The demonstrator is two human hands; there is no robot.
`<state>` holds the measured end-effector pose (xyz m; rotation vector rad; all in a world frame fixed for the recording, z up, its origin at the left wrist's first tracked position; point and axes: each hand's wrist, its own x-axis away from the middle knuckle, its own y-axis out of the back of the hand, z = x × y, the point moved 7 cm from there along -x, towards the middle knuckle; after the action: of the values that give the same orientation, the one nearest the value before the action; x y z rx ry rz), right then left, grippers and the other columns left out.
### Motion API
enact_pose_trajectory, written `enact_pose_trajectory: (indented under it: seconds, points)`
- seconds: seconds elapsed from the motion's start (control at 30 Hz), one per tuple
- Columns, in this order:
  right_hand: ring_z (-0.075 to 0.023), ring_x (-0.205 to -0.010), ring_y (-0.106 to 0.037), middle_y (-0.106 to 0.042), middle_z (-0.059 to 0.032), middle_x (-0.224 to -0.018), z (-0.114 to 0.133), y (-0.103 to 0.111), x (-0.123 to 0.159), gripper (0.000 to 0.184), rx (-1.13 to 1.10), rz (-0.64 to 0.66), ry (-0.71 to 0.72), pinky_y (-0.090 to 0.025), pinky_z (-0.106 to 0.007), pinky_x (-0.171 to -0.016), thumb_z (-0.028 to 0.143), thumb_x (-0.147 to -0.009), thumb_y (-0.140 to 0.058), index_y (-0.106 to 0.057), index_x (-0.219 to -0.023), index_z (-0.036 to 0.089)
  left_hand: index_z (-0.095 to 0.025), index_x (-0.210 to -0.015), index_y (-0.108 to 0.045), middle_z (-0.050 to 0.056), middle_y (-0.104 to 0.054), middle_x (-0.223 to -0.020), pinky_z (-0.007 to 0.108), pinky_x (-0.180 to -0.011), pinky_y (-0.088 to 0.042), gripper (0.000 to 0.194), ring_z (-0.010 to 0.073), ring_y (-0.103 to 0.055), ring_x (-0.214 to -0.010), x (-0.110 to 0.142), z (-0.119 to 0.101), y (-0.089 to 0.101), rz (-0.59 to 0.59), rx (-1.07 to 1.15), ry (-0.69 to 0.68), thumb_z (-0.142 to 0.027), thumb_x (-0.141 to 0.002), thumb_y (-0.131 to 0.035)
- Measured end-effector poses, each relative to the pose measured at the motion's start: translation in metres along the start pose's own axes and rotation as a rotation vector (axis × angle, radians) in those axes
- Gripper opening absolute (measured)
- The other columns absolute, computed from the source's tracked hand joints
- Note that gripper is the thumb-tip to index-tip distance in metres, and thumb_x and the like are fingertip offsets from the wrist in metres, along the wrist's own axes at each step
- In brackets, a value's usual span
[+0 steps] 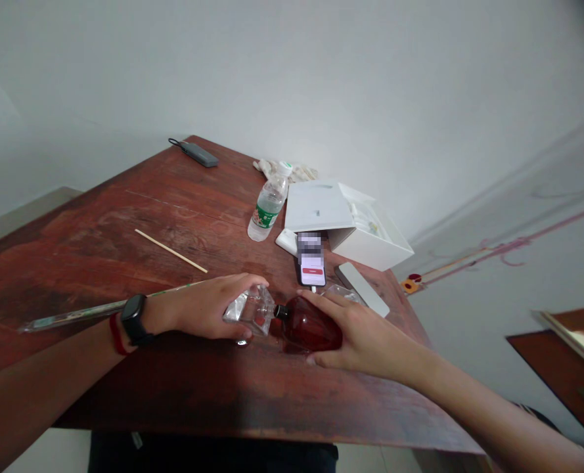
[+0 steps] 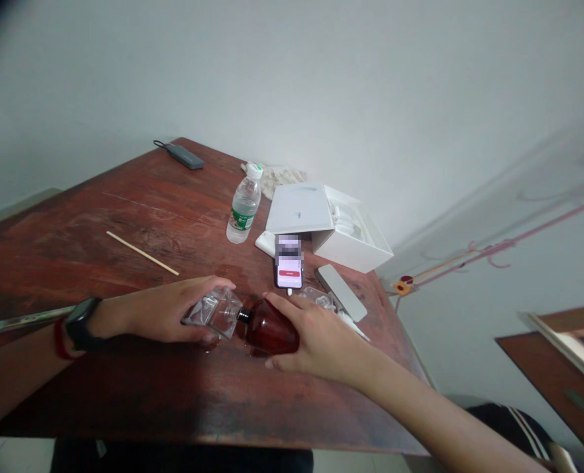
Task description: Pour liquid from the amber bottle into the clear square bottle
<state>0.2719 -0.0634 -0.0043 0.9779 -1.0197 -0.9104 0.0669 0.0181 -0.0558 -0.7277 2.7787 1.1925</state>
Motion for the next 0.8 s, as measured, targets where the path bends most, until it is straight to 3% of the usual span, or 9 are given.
enact_pose_trajectory:
  seconds: [0.3,0.8]
  points:
    - [-0.0386,-0.121,-0.072,-0.060,-0.0165,-0.156,0.0019,0.0009,0.0003,0.100,-0.003,-0.002,0.009,-0.059,-0.055,-0.101,0.044,-0.076,-0.087,-0.043,-0.164,0.029,-0.021,-0.134,-0.056,0.013,-0.068,-0.134,0.041,-0.100,-0.054,0.056,0.0340,-0.070,-0.120,-0.0025,-0.0024,0.0009,0.014,0.009,-0.018,-0.050,-0.092,-0.078]
    - [-0.0395,-0.123,-0.071,-0.062,-0.0159,-0.154,0.0026,0.0008,-0.0004,0.099,0.009,0.004,0.014,-0.058,-0.055,-0.101,0.043,-0.075,-0.087,-0.045,-0.163,0.029,-0.020,-0.145,-0.047,0.015,-0.065,-0.141,0.041,-0.107,-0.051,0.071,0.0332,-0.068,-0.124,0.0001,0.0034,-0.0013,-0.021,-0.010,-0.041,-0.054,-0.091,-0.079]
